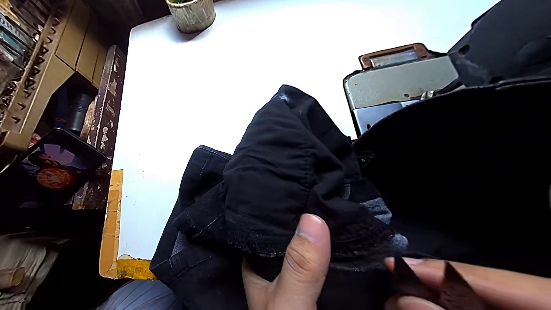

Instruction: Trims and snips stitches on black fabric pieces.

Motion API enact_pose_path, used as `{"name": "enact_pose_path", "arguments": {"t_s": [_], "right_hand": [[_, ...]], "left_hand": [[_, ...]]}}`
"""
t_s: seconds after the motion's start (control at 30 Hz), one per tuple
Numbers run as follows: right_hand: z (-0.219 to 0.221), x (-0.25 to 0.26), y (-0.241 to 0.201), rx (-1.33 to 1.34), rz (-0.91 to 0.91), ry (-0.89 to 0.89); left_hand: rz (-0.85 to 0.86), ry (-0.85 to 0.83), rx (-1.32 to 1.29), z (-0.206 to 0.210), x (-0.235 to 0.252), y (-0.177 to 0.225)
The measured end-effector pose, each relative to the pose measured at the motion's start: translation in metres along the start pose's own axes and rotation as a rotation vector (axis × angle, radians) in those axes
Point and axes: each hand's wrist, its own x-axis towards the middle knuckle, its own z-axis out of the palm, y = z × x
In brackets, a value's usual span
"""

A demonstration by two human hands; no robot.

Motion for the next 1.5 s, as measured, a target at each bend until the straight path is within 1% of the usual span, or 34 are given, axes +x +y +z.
{"name": "enact_pose_path", "arguments": {"t_s": [0.23, 0.5, 0.63, 0.73, 0.83, 1.03, 1.2, 1.5], "right_hand": [[0.002, 0.003, -0.006, -0.082, 0.022, 0.005], [0.000, 0.004, -0.009, -0.083, 0.080, -0.010], [-0.001, 0.005, -0.010, -0.083, 0.092, -0.015], [-0.003, 0.005, -0.010, -0.096, 0.097, -0.039], [-0.003, 0.005, -0.011, -0.117, 0.099, -0.041], [-0.001, 0.005, -0.009, -0.117, 0.097, -0.010], [0.003, 0.004, -0.008, -0.100, 0.099, 0.021], [0.004, 0.004, -0.009, -0.180, 0.073, 0.024]], "left_hand": [[0.033, -0.056, -0.043, 0.000, -0.005, 0.003], [0.051, -0.094, -0.033, -0.003, -0.004, 0.001], [0.087, -0.135, -0.049, -0.007, -0.005, -0.007], [0.079, -0.110, -0.066, -0.006, -0.006, -0.007], [0.068, -0.095, -0.029, -0.004, -0.003, -0.002], [0.079, -0.151, -0.020, -0.006, -0.006, -0.006], [0.112, -0.138, -0.002, -0.004, -0.006, -0.009], [0.130, -0.132, -0.026, -0.006, -0.003, -0.014]]}}
